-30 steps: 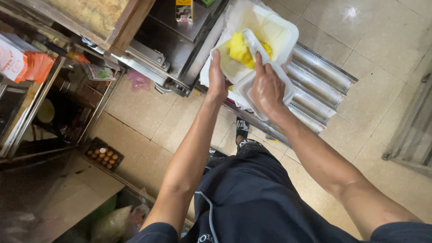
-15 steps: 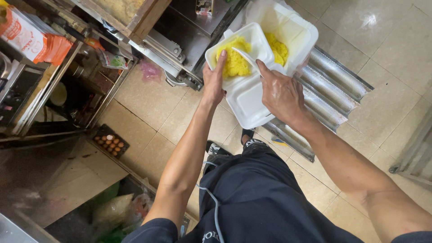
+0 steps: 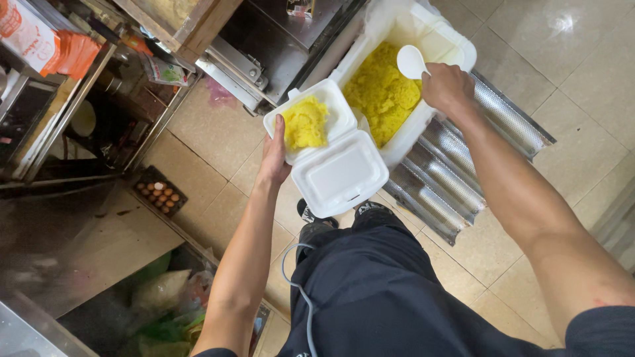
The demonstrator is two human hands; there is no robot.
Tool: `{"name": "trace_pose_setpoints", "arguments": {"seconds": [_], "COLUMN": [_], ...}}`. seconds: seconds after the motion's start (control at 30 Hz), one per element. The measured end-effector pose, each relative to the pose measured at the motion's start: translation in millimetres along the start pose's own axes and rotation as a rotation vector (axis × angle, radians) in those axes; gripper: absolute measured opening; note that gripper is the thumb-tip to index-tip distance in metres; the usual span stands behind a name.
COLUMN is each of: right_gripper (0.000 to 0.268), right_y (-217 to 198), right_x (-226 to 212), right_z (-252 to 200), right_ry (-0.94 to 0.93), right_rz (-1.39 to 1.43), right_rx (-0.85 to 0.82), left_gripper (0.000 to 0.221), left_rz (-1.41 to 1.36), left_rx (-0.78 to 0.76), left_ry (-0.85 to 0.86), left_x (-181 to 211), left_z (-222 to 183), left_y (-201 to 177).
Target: The person scoops yellow rice into a foam container, adds toppings including meat, cucumber slices, and pickled vegetables using tongs and a spoon, and applies sauces from a squeeze bottle.
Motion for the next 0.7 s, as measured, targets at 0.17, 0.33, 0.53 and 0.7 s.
{"name": "trace_pose_setpoints", "arguments": {"seconds": [0.17,0.33,0.53,0.7], "right_gripper": [0.034,0.033,0.024,0.018], "right_y": [64.6,109.8,191.7,207.3], "right_x": [7.8,2.5,10.6,11.7], "right_z": [89.4,130.6,146.5,139.1], "right_ry": [0.129,0.181,0.090,0.218], "right_rz": [-0.143,0.020,0.359,0.916], "right_rx": [-0.218,-0.280,-0.011,-0.178], "left_gripper": [0.068,0.070,0.069,0.069], "left_rz": [-0.073,-0.112,-0.062,-0.061], "left_rx": [0.012,0.045,0.011,0.009], "left_ry": [0.011,-0.030,-0.024,-0.029], "left_x": [-13.0,-32.3,-38.1,-39.3], "left_z": [6.1,23.1,29.4,31.9], "left_y": [0.4,-3.4,8.2,12.4]}}
Point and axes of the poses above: each hand's wrist, its own z-axis towards the middle knuckle, its own y-axis out of the palm, x = y × z, the point moved 2 cm from there along z, towards the middle knuckle, and after that the axes turned 13 degrees about -z, right-handed, at the moved point
